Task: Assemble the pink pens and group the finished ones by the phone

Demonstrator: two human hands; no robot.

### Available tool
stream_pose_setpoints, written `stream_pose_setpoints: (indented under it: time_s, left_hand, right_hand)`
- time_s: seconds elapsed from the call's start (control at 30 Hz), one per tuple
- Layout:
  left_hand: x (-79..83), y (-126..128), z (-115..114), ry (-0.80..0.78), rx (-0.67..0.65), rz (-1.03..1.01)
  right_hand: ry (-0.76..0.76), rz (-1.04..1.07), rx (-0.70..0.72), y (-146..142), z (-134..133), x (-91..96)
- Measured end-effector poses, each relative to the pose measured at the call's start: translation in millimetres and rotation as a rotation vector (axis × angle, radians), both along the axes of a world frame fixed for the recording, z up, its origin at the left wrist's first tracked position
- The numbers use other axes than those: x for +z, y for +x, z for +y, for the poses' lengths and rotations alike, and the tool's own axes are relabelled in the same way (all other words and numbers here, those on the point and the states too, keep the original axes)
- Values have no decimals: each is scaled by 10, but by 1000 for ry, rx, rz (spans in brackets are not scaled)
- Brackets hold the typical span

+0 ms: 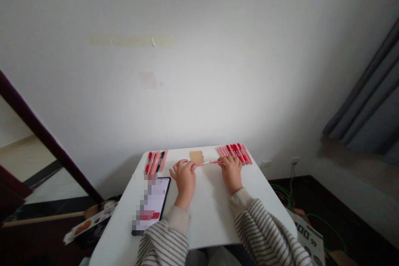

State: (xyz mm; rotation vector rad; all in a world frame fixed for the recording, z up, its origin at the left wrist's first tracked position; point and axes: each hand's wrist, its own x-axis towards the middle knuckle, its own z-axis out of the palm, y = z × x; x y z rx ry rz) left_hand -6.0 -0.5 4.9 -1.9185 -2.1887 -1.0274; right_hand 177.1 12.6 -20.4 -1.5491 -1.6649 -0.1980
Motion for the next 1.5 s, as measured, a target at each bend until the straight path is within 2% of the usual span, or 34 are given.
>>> stream_pose_setpoints:
  time_s: [0.2, 0.8, 1.23, 1.5]
  left_hand:
    - [-10, 12, 2, -3, -40, 7]
    - [4, 37, -10, -32, -101, 2]
    - [14, 33, -8, 2, -133, -18]
    - [25, 42, -6, -24, -126, -34]
  right_hand:
    - [-9, -8, 104, -19, -12, 23]
    - [21, 23, 173, -21, -27, 60]
    - [-67, 60, 213, -19, 6, 20]
    - [-111, 122, 241, -32, -35, 57]
